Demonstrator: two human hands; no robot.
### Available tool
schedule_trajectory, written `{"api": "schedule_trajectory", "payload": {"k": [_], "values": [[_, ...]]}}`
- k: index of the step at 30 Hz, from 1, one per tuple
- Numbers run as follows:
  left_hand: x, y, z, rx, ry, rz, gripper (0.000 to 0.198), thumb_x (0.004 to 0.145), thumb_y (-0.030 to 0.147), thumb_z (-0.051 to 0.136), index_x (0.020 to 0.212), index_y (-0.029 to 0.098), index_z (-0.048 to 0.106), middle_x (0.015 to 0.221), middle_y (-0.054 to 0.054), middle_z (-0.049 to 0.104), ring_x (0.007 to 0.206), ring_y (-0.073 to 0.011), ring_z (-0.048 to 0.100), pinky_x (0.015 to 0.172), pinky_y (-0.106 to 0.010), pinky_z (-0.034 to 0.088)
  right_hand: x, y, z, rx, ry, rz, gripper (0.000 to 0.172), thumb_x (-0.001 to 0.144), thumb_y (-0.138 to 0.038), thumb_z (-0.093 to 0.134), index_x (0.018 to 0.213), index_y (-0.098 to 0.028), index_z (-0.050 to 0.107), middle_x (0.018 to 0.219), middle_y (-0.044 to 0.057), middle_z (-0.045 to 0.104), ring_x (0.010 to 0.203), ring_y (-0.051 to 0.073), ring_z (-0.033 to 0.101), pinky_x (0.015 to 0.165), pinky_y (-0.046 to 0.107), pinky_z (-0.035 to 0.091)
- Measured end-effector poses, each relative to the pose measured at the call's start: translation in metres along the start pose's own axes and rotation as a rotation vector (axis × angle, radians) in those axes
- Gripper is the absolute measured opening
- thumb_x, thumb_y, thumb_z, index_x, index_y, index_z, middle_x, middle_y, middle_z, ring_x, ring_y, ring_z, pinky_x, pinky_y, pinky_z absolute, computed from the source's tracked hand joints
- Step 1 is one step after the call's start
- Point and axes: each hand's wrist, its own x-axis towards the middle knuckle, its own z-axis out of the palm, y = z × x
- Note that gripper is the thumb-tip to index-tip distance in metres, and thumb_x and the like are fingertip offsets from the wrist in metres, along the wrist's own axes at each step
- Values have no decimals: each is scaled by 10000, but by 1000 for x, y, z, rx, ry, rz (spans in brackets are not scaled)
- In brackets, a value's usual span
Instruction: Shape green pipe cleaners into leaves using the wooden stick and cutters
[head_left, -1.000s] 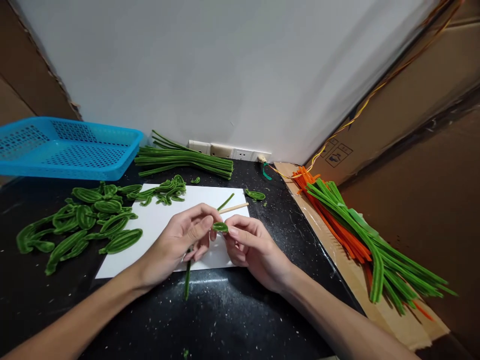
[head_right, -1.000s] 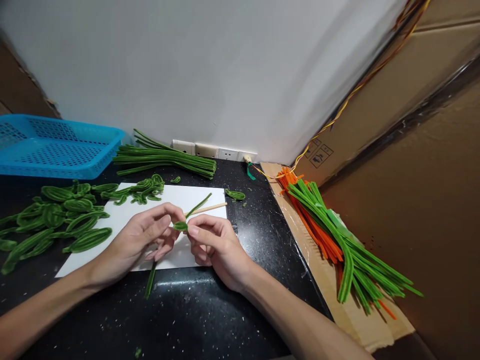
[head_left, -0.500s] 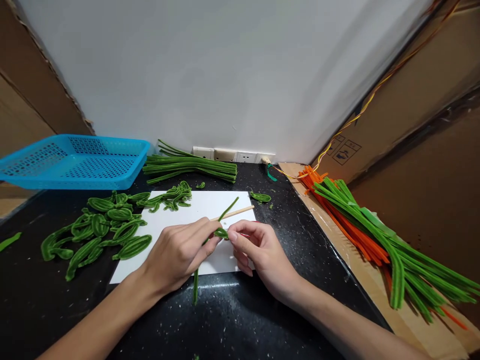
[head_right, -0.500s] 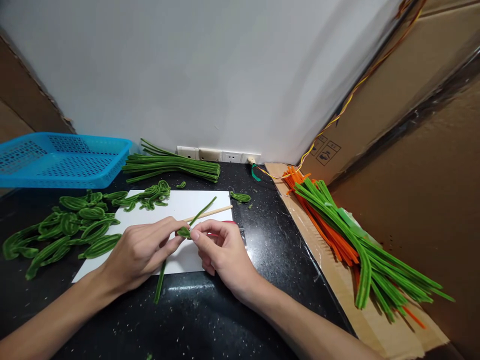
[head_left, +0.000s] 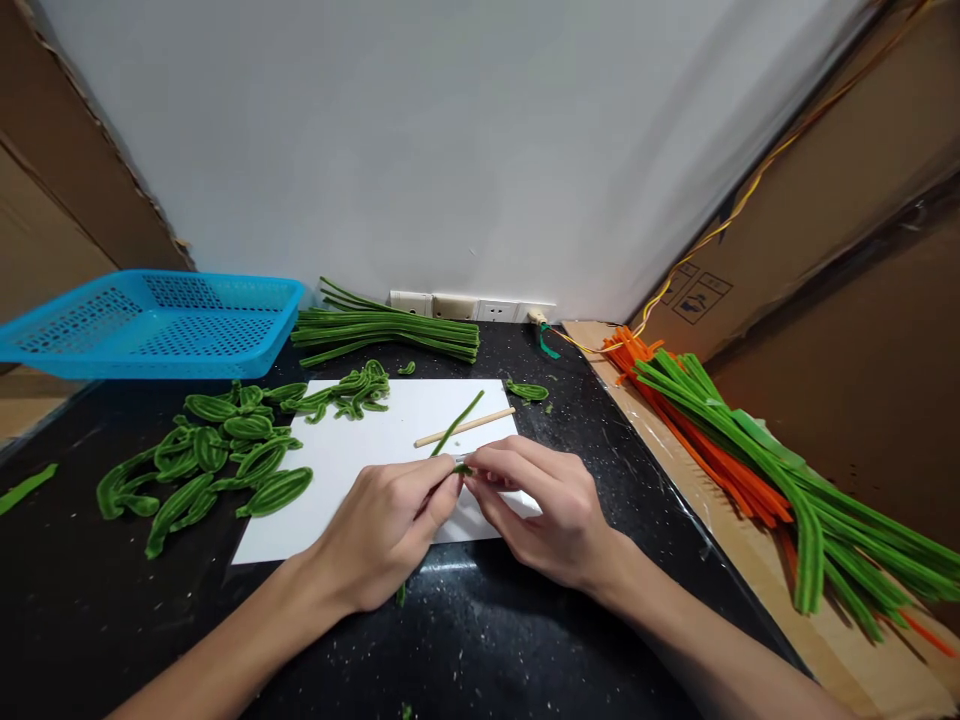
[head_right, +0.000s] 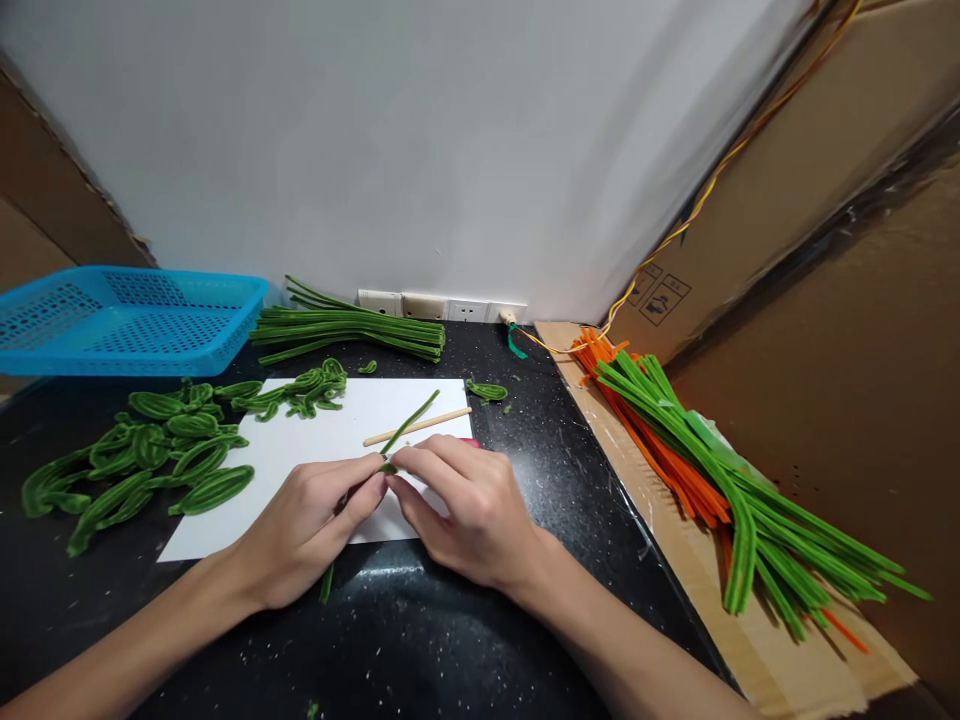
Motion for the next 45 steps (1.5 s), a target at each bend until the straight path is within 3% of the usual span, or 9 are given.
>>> {"api": "schedule_trajectory", "payload": {"k": [6, 9, 15, 21, 27, 31, 40, 45], "values": [[0, 3, -1, -92, -116, -36, 377, 1123, 376, 333, 811, 213, 467, 772, 3, 591, 677, -171, 528, 660, -297, 333, -1, 5, 2, -145, -53, -95, 163, 1039, -196, 558, 1002, -143, 708, 870, 107, 756, 746, 188, 691, 661, 288, 521], [1, 5, 0, -137, -135, -63, 397, 1120, 415, 343, 801, 212, 463, 763, 4, 578, 677, -171, 507, 664, -301, 324, -2, 6, 4, -143, -67, -79, 168, 1030, -179, 550, 942, -153, 691, 811, 84, 731, 685, 168, 655, 627, 272, 492], [3, 6, 4, -325, -92, -173, 451, 1088, 516, 423, 764, 206, 466, 692, 37, 438, 648, -149, 388, 626, -289, 299, 0, 5, 6, -157, 55, -58, 134, 951, -132, 589, 834, -178, 635, 668, 14, 613, 552, 126, 523, 537, 250, 418], [5, 9, 4, -454, -24, -196, 439, 1072, 506, 464, 761, 197, 483, 697, 44, 402, 656, -138, 366, 623, -278, 298, 0, 1, 3, -47, 12, 72, 170, 958, -136, 551, 801, -192, 584, 663, -13, 534, 547, 117, 460, 531, 256, 360], [5, 16, 2, -632, -62, -209, 414, 1073, 486, 462, 783, 194, 507, 734, 34, 446, 653, -135, 367, 627, -275, 326, 0, -4, 8, 191, -42, 244, 278, 1026, -208, 523, 751, -188, 562, 649, -31, 509, 569, 111, 442, 565, 251, 360], [6, 13, 2, -598, -65, -218, 422, 1070, 476, 458, 762, 191, 508, 704, 34, 433, 651, -139, 360, 622, -282, 311, 0, -3, 12, 209, -63, 275, 323, 1039, -192, 522, 716, -192, 534, 636, -39, 472, 569, 109, 407, 565, 254, 334], [6, 5, 7, -453, 2, -227, 453, 1050, 440, 487, 672, 192, 469, 645, 38, 391, 639, -140, 368, 610, -294, 283, -5, 4, 18, -80, -30, 34, 311, 1027, -99, 520, 731, -181, 567, 682, 8, 518, 609, 139, 456, 607, 280, 369], [5, 7, 10, -409, 16, -238, 462, 1065, 474, 450, 695, 198, 461, 664, 41, 370, 640, -141, 342, 596, -296, 278, -3, 1, 15, -59, -16, 96, 332, 1011, -122, 523, 688, -195, 510, 652, -22, 464, 577, 123, 405, 579, 278, 337]]}}
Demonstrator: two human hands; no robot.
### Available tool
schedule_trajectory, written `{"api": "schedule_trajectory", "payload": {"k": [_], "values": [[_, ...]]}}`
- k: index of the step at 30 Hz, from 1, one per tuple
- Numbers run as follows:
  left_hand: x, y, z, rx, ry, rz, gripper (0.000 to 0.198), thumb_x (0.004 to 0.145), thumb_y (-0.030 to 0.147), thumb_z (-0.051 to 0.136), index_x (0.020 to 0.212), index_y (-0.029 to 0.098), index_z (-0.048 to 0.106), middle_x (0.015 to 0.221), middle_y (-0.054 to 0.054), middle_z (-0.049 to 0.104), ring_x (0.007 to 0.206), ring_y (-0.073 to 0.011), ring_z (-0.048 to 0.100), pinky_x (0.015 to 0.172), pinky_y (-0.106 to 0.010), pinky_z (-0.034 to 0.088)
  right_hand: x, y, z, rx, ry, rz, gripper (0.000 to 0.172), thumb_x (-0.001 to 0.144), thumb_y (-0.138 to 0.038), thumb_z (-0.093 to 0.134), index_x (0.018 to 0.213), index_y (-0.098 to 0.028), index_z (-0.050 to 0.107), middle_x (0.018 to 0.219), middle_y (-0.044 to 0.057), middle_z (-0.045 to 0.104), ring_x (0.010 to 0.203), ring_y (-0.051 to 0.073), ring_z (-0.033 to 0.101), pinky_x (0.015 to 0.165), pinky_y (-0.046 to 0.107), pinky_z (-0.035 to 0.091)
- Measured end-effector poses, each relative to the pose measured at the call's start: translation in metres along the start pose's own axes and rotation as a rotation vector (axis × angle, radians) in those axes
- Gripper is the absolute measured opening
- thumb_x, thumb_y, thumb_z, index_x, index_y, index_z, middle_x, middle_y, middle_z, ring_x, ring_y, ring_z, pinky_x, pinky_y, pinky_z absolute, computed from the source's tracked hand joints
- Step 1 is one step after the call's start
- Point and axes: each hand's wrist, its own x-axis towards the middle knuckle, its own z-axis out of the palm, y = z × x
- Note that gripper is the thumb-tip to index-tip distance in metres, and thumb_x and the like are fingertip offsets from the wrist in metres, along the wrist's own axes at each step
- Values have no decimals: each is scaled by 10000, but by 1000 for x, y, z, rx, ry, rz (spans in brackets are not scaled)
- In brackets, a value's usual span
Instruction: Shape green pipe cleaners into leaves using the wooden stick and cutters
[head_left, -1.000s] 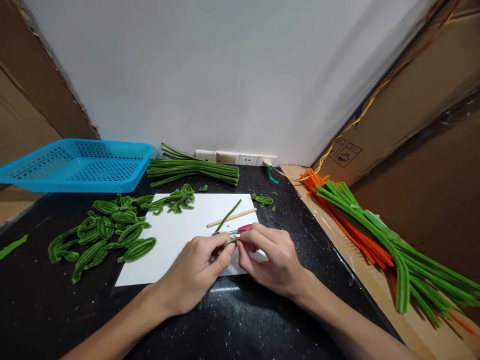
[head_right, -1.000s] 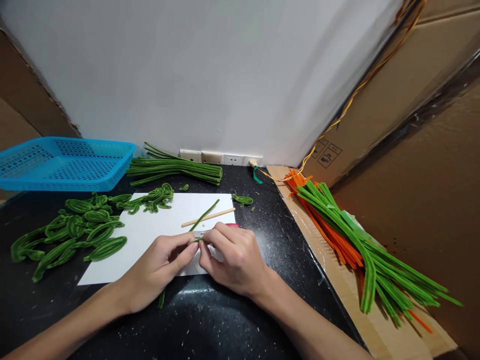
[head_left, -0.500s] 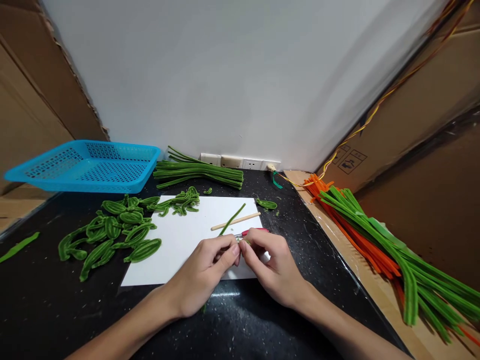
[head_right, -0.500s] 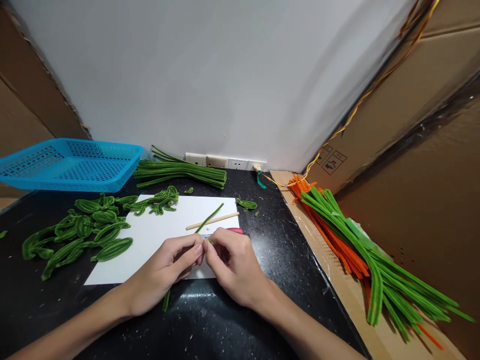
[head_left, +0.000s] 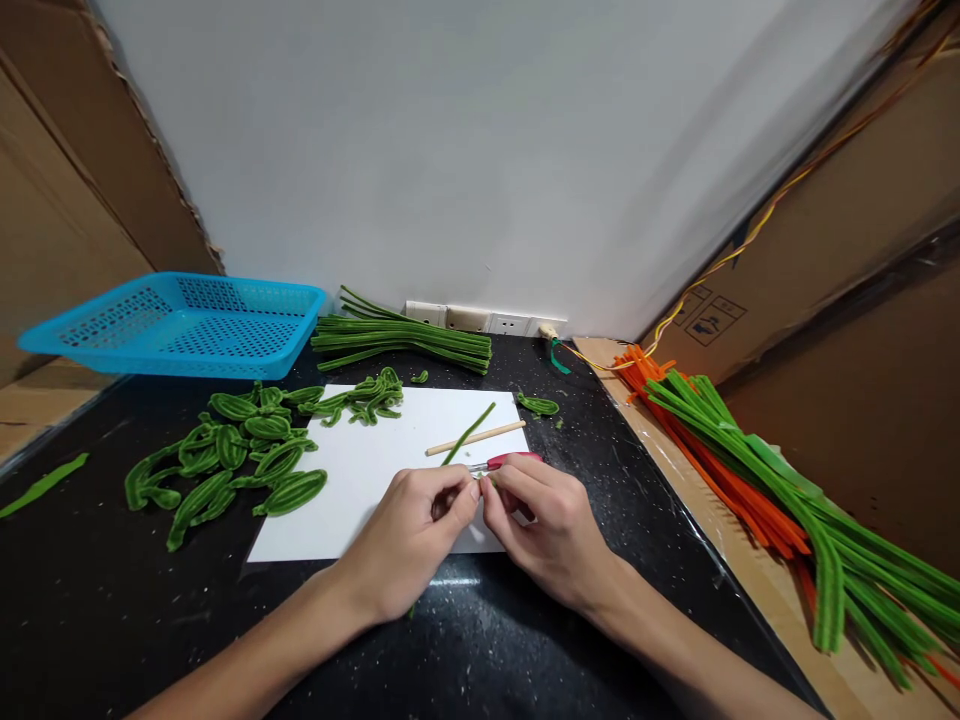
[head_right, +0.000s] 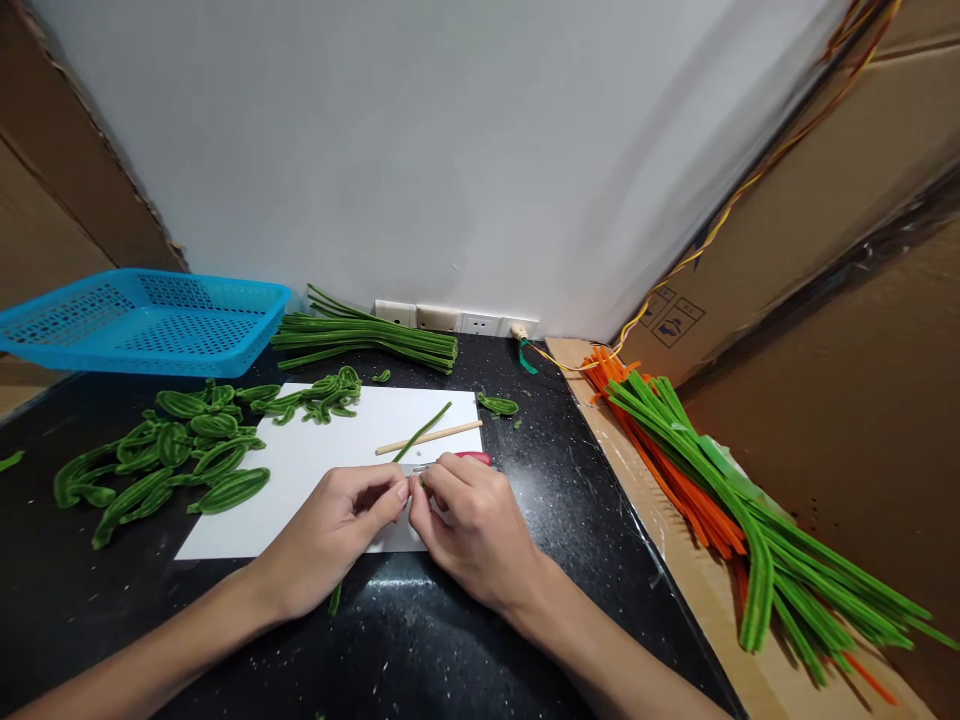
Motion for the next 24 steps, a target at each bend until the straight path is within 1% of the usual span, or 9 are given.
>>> {"api": "schedule_trajectory", "payload": {"k": [2, 5, 8, 11, 13, 16, 18, 21, 24], "values": [[-2, 0, 0, 3, 2, 17, 412, 1069, 472, 458, 759, 202, 496, 692, 42, 417, 650, -140, 365, 606, -291, 300, 2, -3, -4, 74, -13, 105, 337, 1021, -158, 523, 686, -194, 504, 640, -34, 456, 565, 111, 397, 568, 269, 321], [-3, 1, -1, 14, 12, 58, 282, 1060, 422, 509, 878, 212, 557, 722, 50, 457, 650, -134, 404, 619, -280, 330, 4, -5, -8, 165, -39, 276, 379, 1050, -245, 521, 676, -189, 514, 621, -42, 456, 560, 105, 396, 560, 262, 313], [-3, 1, -2, 9, 60, 96, 232, 1056, 383, 529, 916, 210, 591, 730, 51, 461, 645, -127, 411, 620, -272, 340, 5, -4, -9, 199, -38, 347, 411, 1061, -304, 522, 667, -188, 531, 619, -39, 463, 568, 112, 391, 557, 266, 312], [-1, 1, -3, -14, 89, 107, 250, 1060, 396, 523, 920, 204, 602, 734, 47, 473, 649, -129, 410, 615, -272, 336, 5, -2, -7, 220, -13, 353, 353, 1057, -296, 532, 725, -188, 579, 653, -30, 516, 589, 120, 432, 573, 265, 344], [-1, 0, -4, -16, 97, 98, 293, 1066, 415, 506, 879, 201, 582, 721, 46, 464, 650, -131, 403, 610, -277, 323, 5, -2, -6, 232, 3, 350, 273, 1047, -278, 547, 803, -188, 629, 695, -19, 574, 610, 128, 475, 589, 264, 377], [0, -3, -4, 1, 98, 76, 405, 1069, 443, 488, 744, 202, 466, 681, 50, 396, 633, -130, 359, 598, -288, 290, 4, -2, -6, 255, 7, 332, 162, 1032, -234, 562, 943, -186, 689, 795, 7, 667, 642, 133, 538, 604, 261, 422], [0, -5, -4, 9, 93, 63, 448, 1070, 460, 481, 709, 205, 411, 673, 50, 367, 631, -131, 340, 596, -293, 277, 3, -2, -6, 276, 11, 300, 129, 1012, -182, 572, 1017, -186, 702, 859, 17, 703, 650, 126, 566, 604, 251, 449], [0, -3, -6, -8, 85, 55, 424, 1077, 484, 465, 759, 202, 473, 699, 44, 410, 654, -138, 373, 614, -291, 299, 1, -2, -6, 284, 42, 219, 176, 979, -119, 586, 1088, -190, 704, 909, 24, 724, 660, 119, 601, 609, 239, 491], [0, 2, -7, -83, 29, 43, 410, 1085, 496, 445, 814, 199, 528, 731, 34, 459, 667, -139, 420, 623, -281, 341, 1, -3, -7, 256, 86, 143, 193, 972, -95, 587, 1085, -192, 709, 902, 30, 740, 676, 123, 644, 618, 243, 531]]}}
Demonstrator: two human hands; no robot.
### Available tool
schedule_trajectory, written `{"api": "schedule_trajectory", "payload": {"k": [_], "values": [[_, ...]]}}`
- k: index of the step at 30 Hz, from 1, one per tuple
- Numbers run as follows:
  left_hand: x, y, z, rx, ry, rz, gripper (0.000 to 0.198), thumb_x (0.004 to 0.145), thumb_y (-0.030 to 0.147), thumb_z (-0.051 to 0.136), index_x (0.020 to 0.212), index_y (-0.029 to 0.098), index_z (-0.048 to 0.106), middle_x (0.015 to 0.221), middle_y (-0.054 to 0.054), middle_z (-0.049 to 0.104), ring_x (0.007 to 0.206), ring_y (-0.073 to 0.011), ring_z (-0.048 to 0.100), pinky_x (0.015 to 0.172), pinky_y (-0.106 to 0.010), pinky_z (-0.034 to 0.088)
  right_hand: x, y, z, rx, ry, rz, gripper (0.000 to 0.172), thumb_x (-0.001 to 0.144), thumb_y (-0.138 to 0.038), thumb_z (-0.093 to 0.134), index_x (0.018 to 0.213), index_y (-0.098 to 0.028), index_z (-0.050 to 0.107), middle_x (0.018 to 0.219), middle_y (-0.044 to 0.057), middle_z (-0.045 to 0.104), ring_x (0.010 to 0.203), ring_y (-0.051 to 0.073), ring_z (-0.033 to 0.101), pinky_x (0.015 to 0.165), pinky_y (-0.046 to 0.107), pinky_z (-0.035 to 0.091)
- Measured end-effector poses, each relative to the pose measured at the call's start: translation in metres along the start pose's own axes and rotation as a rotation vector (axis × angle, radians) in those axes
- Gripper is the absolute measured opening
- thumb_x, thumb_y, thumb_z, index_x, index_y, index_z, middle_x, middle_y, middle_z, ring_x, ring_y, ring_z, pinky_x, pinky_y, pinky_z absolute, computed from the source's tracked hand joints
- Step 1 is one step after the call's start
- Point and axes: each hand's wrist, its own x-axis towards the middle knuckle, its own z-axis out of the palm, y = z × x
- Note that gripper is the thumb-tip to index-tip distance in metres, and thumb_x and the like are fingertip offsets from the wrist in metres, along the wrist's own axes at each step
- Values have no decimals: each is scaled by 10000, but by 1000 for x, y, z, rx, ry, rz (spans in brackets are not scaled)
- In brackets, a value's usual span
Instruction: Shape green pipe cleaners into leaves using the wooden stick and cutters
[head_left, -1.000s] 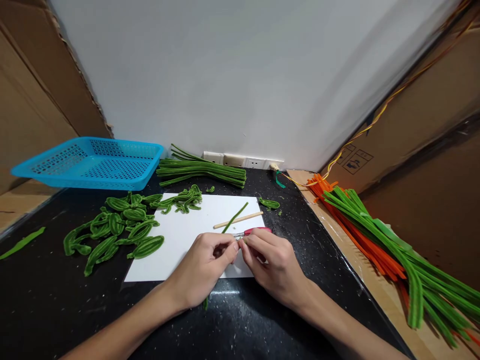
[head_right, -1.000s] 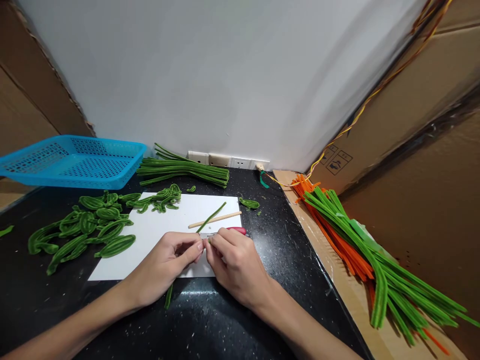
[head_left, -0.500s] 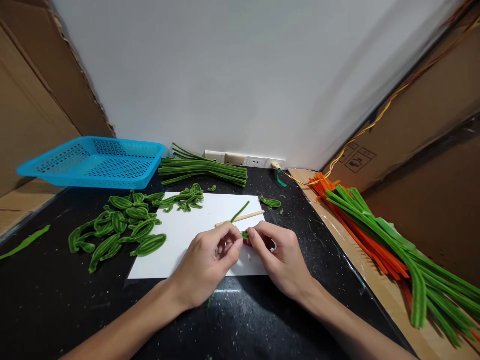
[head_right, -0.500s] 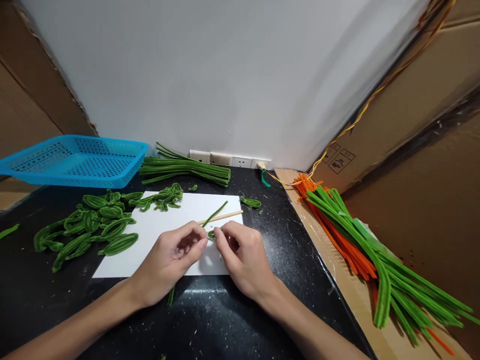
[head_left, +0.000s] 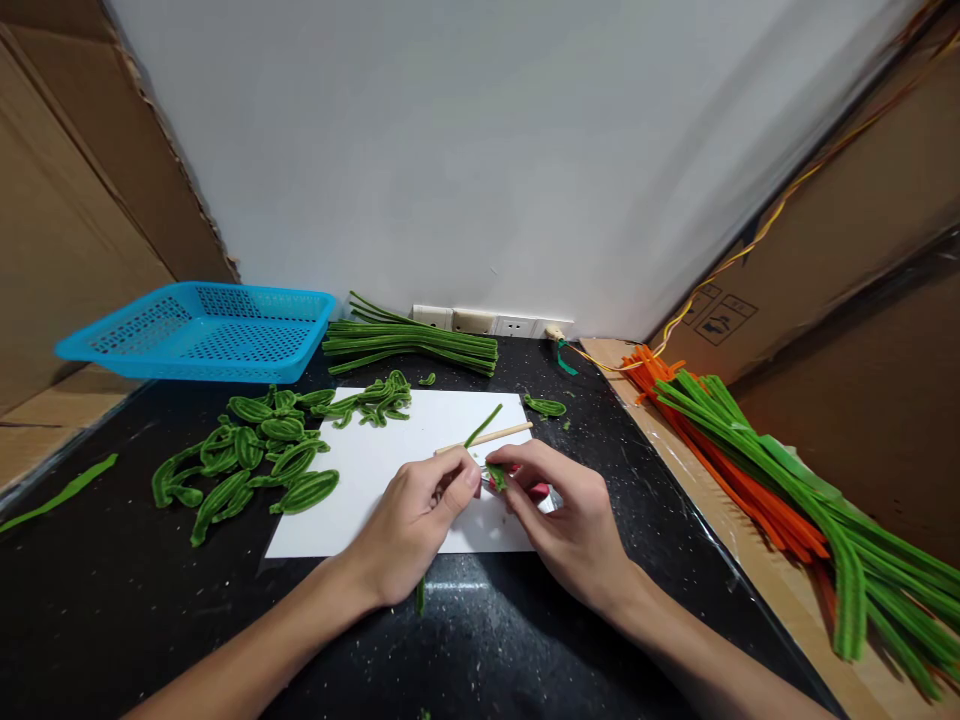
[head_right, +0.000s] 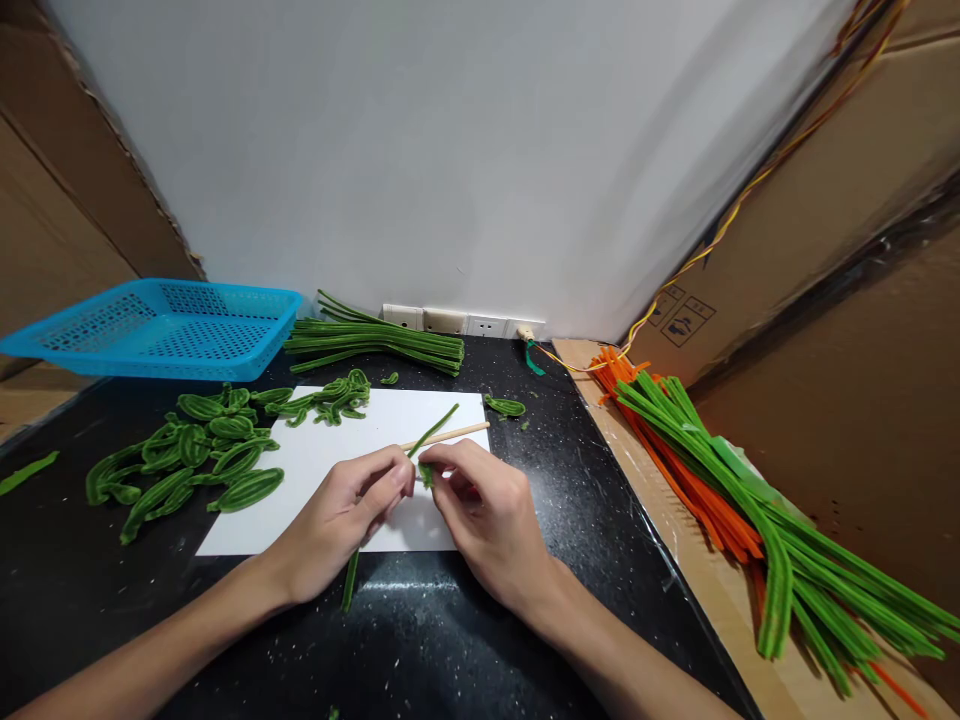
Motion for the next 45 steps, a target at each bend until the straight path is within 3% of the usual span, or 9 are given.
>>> {"api": "schedule_trajectory", "payload": {"k": [8, 15, 19, 24, 31, 34, 39, 42, 45], "values": [[3, -2, 3, -166, 17, -16, 260, 1026, 432, 610, 986, 179, 655, 764, 29, 521, 629, -104, 437, 529, -225, 328, -5, 5, -1, -159, 49, -158, 283, 984, -43, 602, 1213, -191, 680, 1062, 72, 825, 758, 143, 786, 667, 243, 649], [10, -1, -2, -223, 168, -50, 280, 994, 419, 652, 886, 164, 616, 679, 57, 485, 503, -61, 410, 467, -205, 300, -5, 8, 0, -72, -11, -36, 232, 1018, -107, 560, 1205, -177, 678, 1072, 83, 806, 785, 154, 776, 674, 265, 640], [13, -6, -8, -241, 272, -39, 210, 1009, 386, 635, 1026, 181, 596, 701, 57, 536, 491, -55, 422, 461, -193, 298, 5, 6, -13, -127, -212, -2, 184, 1061, -255, 560, 1058, -171, 725, 766, 17, 750, 585, 122, 660, 558, 244, 495], [16, -11, -11, -277, 367, -24, 223, 1004, 323, 628, 1172, 220, 524, 706, 78, 526, 476, -53, 405, 456, -183, 292, 14, -2, -25, -167, -574, -172, 280, 995, -456, 686, 947, -183, 726, 613, -15, 680, 538, 139, 593, 602, 278, 441], [17, -14, -10, -175, 360, -31, 149, 1022, 328, 572, 1096, 199, 564, 758, 55, 511, 498, -66, 401, 458, -219, 260, 9, -1, -14, -284, -684, -202, 243, 1022, -217, 615, 782, -206, 649, 712, 17, 695, 586, 145, 591, 553, 271, 382], [13, -12, -6, -84, 350, 18, 160, 1048, 332, 533, 1136, 205, 574, 864, 30, 538, 548, -73, 408, 511, -242, 292, 8, 1, -13, -150, -562, -104, 193, 1026, -233, 621, 845, -202, 682, 714, 5, 688, 565, 129, 597, 537, 248, 433], [9, -6, -5, -51, 353, 36, 173, 1060, 339, 492, 1139, 209, 574, 925, 7, 574, 574, -93, 404, 539, -264, 301, 15, 11, -18, 210, 63, 320, 152, 989, -352, 713, 1042, -210, 727, 841, 49, 778, 696, 186, 768, 625, 276, 640], [13, -7, -10, -79, 431, 16, 152, 1037, 324, 507, 1118, 212, 572, 960, 3, 577, 558, -88, 405, 521, -259, 298, 21, 28, -25, 356, 394, 432, 278, 923, -379, 795, 1144, -225, 726, 1118, 93, 793, 968, 254, 811, 891, 376, 689], [16, -9, -15, -78, 426, -16, 127, 1005, 288, 509, 1028, 201, 599, 850, 16, 565, 550, -101, 412, 525, -257, 301, 24, 39, -31, 427, 433, 447, 323, 930, -389, 771, 1212, -242, 717, 1340, 118, 734, 1278, 320, 702, 1146, 488, 560]]}}
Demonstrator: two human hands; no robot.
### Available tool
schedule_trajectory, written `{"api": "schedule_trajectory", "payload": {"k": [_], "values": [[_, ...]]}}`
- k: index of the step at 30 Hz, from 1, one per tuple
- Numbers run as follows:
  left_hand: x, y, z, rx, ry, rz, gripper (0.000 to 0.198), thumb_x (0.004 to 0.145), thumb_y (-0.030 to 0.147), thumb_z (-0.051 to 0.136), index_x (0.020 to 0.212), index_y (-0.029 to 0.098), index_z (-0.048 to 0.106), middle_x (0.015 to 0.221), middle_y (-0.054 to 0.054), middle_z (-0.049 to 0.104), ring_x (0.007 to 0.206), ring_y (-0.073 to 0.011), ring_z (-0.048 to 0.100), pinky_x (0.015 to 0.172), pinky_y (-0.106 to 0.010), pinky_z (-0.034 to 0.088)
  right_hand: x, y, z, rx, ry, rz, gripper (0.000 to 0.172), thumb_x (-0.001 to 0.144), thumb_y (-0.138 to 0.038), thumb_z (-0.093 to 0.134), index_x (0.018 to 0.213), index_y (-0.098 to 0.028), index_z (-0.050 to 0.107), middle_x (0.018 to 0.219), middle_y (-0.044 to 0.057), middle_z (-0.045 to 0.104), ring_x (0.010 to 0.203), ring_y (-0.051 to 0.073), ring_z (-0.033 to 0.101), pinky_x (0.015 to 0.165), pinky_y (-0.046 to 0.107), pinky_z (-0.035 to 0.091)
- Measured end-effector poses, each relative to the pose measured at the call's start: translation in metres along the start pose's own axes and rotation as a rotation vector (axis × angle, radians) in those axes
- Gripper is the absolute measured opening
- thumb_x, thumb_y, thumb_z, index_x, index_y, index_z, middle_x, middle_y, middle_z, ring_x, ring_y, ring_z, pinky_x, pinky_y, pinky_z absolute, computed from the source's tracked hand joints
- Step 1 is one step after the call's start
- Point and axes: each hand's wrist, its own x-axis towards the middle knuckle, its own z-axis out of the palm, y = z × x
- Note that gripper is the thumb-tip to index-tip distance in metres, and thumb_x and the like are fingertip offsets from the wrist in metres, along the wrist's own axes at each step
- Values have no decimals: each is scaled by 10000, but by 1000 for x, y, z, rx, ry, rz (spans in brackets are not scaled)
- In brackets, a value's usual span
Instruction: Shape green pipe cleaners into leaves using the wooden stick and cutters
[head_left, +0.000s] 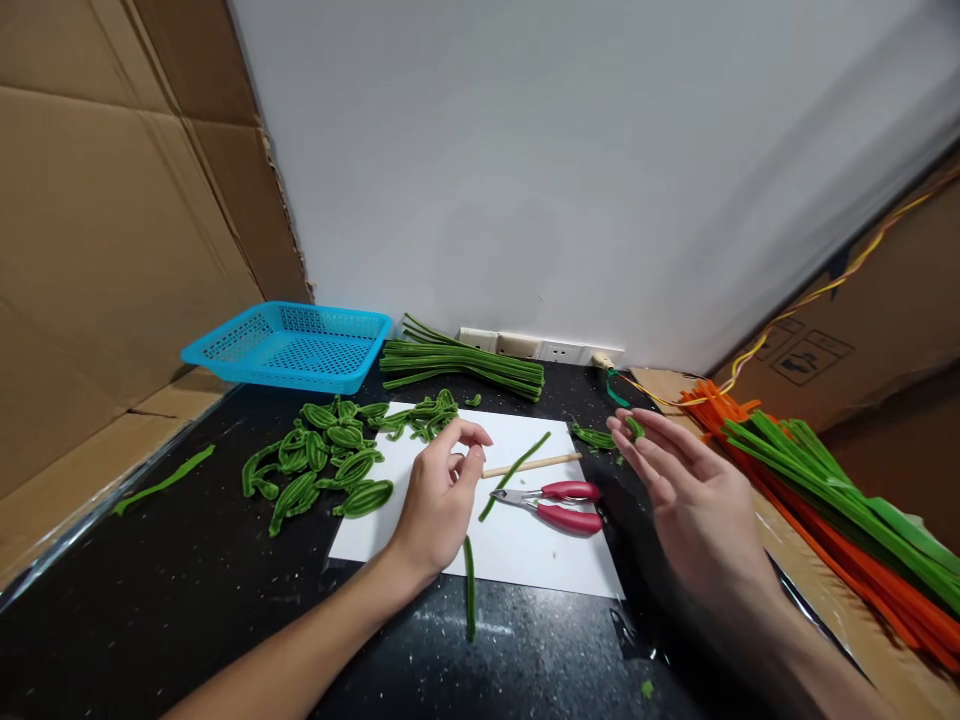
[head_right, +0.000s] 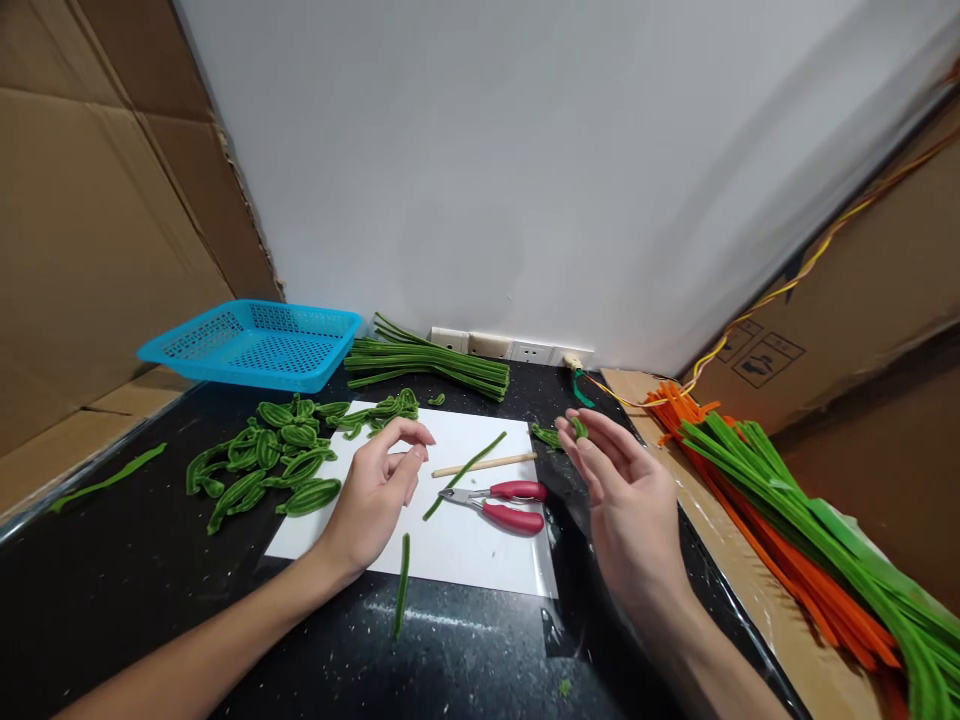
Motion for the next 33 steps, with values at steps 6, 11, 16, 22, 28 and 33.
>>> {"api": "schedule_trajectory", "payload": {"k": [6, 11, 16, 22, 28, 33], "values": [[-7, 2, 1, 465, -146, 53, 212, 906, 177, 548, 736, 197, 674, 578, 29, 563, 535, -144, 468, 575, -282, 297, -17, -19, 3, 24, -574, -23, 797, 950, -454, 736, 1643, -429, 343, 1745, 27, 291, 1547, 379, 392, 1223, 589, 439], [-15, -2, 7, 612, -326, 313, 189, 912, 124, 539, 874, 193, 711, 756, -8, 701, 649, -174, 581, 677, -318, 388, -16, -26, -3, -157, -589, -143, 493, 986, -357, 703, 1469, -403, 613, 1726, 22, 341, 1554, 360, 395, 1217, 542, 459], [-12, -3, 7, 676, -450, 454, 208, 961, 126, 545, 1090, 178, 700, 986, -62, 712, 885, -231, 636, 820, -373, 464, -1, -18, -12, -561, -483, -324, 202, 1031, -339, 618, 1167, -292, 760, 1440, 91, 642, 1313, 301, 642, 1090, 475, 554], [-6, -5, 3, 700, -463, 419, 206, 984, 129, 572, 1159, 195, 658, 1146, -82, 649, 1081, -273, 587, 931, -430, 451, 7, -15, -21, -782, -203, -426, 166, 995, -279, 596, 1003, -201, 742, 962, 88, 786, 844, 248, 746, 735, 358, 579], [-2, -15, 0, 682, -376, 399, 120, 985, 128, 557, 1012, 216, 634, 1097, -59, 633, 1062, -269, 581, 919, -431, 424, 18, -19, -32, -598, 103, -332, 180, 954, -316, 642, 940, -178, 757, 784, 48, 755, 612, 184, 681, 635, 324, 557], [-3, -23, -1, 697, -375, 391, 112, 995, 165, 515, 939, 234, 582, 1065, -36, 634, 1000, -254, 592, 884, -413, 423, 25, -24, -39, -465, 170, -259, 184, 928, -313, 663, 907, -153, 752, 682, 28, 700, 478, 127, 551, 466, 264, 431]]}}
